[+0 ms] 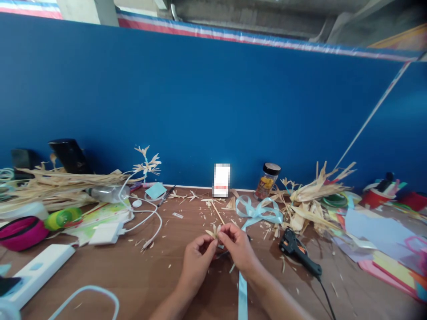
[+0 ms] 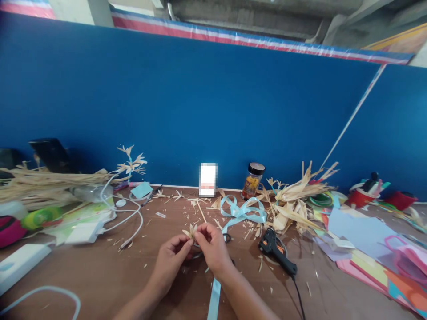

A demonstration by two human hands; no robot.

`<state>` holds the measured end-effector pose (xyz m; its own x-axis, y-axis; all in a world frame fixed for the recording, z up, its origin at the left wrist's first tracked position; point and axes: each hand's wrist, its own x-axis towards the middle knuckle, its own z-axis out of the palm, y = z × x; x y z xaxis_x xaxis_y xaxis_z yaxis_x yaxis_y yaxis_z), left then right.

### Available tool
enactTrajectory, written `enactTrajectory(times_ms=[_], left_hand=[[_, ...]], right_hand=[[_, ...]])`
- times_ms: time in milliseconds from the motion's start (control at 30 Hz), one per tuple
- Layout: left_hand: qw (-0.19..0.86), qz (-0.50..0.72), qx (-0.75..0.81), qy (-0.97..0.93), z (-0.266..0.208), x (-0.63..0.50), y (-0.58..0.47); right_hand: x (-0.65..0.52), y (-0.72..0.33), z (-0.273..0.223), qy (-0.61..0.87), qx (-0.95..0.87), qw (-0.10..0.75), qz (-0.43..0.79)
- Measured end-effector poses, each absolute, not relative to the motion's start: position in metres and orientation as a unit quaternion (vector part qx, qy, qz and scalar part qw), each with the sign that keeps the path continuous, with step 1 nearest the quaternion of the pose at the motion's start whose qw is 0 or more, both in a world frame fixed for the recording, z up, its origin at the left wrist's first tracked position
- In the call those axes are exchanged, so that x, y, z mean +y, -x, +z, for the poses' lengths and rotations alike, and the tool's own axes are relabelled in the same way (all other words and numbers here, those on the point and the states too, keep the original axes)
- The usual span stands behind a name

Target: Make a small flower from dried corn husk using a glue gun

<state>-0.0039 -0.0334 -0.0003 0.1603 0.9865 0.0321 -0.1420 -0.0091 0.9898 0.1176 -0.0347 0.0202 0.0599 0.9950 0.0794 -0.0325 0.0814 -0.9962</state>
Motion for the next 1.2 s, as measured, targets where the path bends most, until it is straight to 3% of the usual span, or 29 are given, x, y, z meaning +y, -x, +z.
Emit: enactTrajectory(times_ms=[500, 1200], left_hand=[[0.569, 0.49, 0.432, -0.5, -0.009, -0.032, 0.003], [0.553, 0.488, 0.441, -0.511, -0.014, -0.031, 0.005]], right_hand=[[-0.038, -0.114, 0.012, 0.466, -0.415, 0.562, 0.543], [-0.041, -0.116, 0.003, 0.473, -0.439, 0.548, 0.531]])
